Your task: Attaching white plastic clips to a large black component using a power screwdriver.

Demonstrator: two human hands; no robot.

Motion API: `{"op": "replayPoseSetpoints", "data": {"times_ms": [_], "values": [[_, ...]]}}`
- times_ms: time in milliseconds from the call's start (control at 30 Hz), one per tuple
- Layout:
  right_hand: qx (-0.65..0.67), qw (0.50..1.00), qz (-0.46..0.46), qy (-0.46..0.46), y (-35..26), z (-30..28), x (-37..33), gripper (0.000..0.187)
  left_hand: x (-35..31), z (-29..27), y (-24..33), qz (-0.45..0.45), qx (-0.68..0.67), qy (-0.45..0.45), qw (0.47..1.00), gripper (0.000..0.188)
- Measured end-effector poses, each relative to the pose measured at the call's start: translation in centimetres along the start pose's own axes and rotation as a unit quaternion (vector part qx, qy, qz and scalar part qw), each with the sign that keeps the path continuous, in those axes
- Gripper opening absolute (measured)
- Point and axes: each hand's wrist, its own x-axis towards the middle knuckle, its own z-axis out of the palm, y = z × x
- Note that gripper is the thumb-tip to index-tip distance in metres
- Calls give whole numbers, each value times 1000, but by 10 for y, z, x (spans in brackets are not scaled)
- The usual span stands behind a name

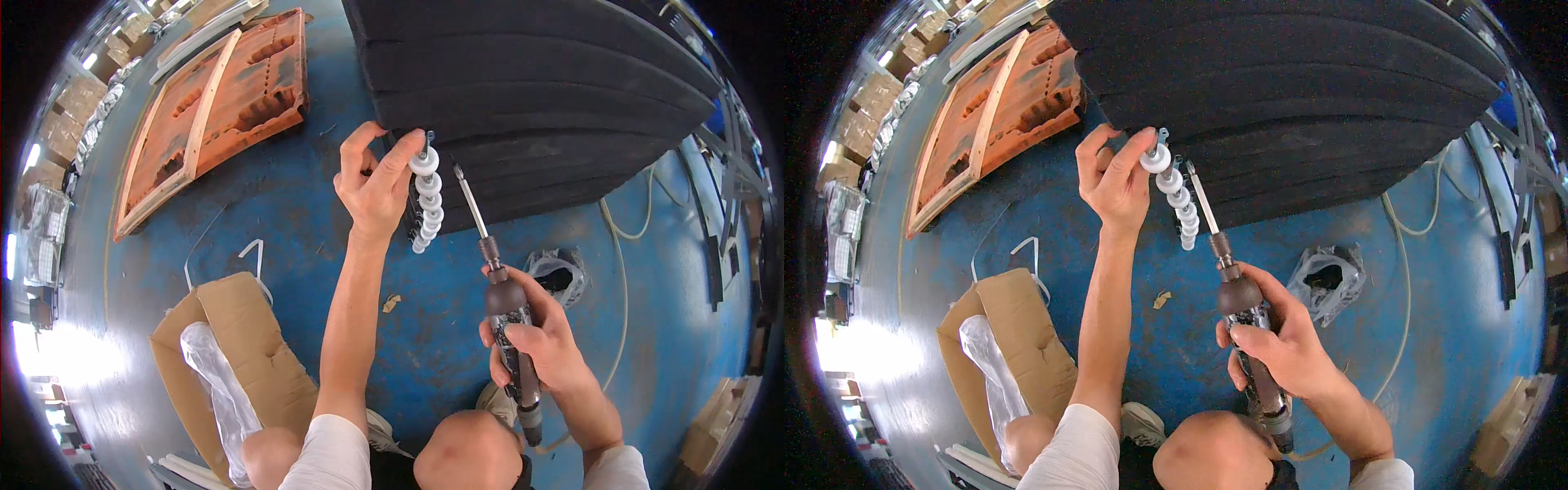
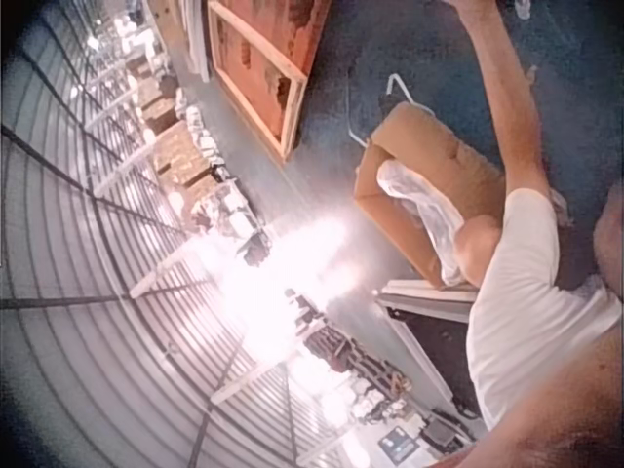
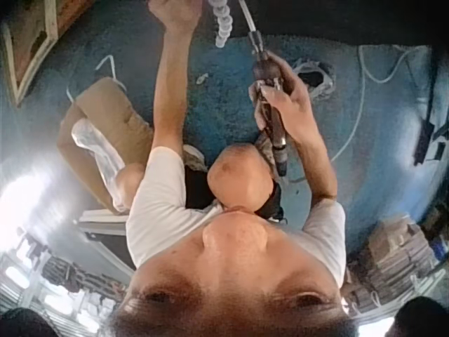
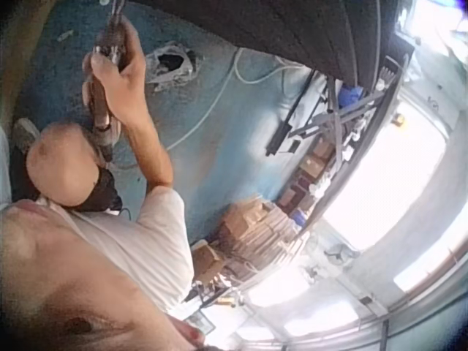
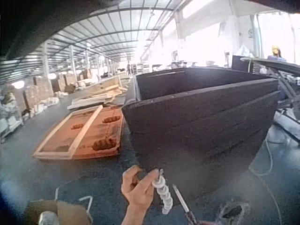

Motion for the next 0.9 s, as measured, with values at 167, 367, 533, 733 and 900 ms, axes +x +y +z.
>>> {"op": "replayPoseSetpoints", "data": {"times_ms": [167, 367, 533, 733, 900], "values": [[19, 999, 17, -25, -1, 8, 8, 69, 2, -4, 1, -17, -3, 11, 1000, 48], [6, 1000, -6, 4, 1, 7, 1, 72, 3, -3, 4, 75, 50, -19, 996, 40], [-3, 1000, -1, 10, 2, 6, -5, 72, 5, -11, 6, 41, 54, -27, 997, 45], [-17, 999, -20, 25, -1, 8, -5, 72, 8, -11, 12, 12, 30, -41, 999, 48], [-20, 999, -23, 28, 2, 10, -2, 72, 8, -9, 9, 34, 41, -10, 999, 45]]}}
